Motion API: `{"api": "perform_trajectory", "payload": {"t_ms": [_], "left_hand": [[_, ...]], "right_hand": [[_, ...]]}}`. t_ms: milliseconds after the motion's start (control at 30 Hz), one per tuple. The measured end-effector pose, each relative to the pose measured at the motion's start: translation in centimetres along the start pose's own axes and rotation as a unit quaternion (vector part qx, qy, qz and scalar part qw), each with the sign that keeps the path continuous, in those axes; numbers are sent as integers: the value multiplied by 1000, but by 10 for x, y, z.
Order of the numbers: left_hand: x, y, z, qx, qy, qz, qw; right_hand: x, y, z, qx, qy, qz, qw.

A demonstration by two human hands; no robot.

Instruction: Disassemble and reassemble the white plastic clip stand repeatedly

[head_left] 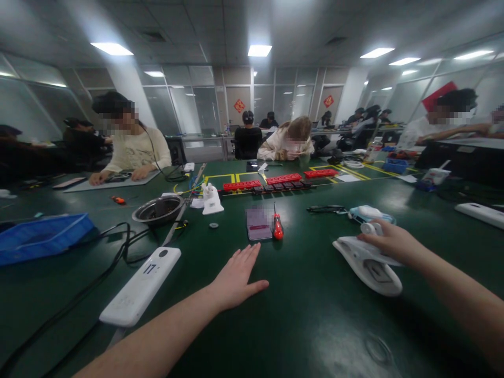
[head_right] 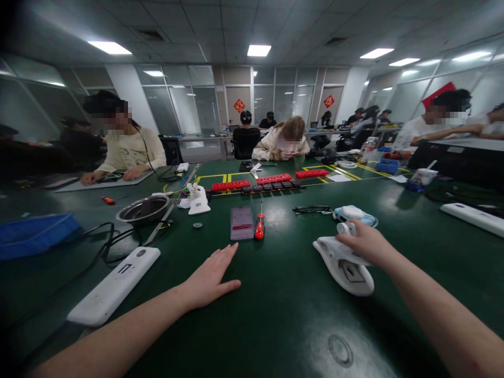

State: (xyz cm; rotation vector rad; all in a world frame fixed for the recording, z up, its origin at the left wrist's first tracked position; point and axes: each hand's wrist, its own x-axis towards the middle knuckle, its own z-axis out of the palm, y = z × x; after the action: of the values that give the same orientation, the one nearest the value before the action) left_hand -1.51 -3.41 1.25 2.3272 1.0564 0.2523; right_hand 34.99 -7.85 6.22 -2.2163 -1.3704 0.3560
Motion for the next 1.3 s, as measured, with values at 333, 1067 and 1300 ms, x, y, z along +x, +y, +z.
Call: {"api": "perform_trajectory", "payload": {"t_ms": [333, 1067, 1300], "left_hand": [[3, 1, 2, 112, -11, -21, 993], [-12, 23, 3, 154, 107, 205, 961], [-47, 72, 33, 181, 78, 537, 820]], "right_hand": [[3, -3, 0, -82, -5, 18, 996], [-71, -88, 40, 52, -126, -104, 985], [-62, -138, 120, -77, -190, -133, 970]]}}
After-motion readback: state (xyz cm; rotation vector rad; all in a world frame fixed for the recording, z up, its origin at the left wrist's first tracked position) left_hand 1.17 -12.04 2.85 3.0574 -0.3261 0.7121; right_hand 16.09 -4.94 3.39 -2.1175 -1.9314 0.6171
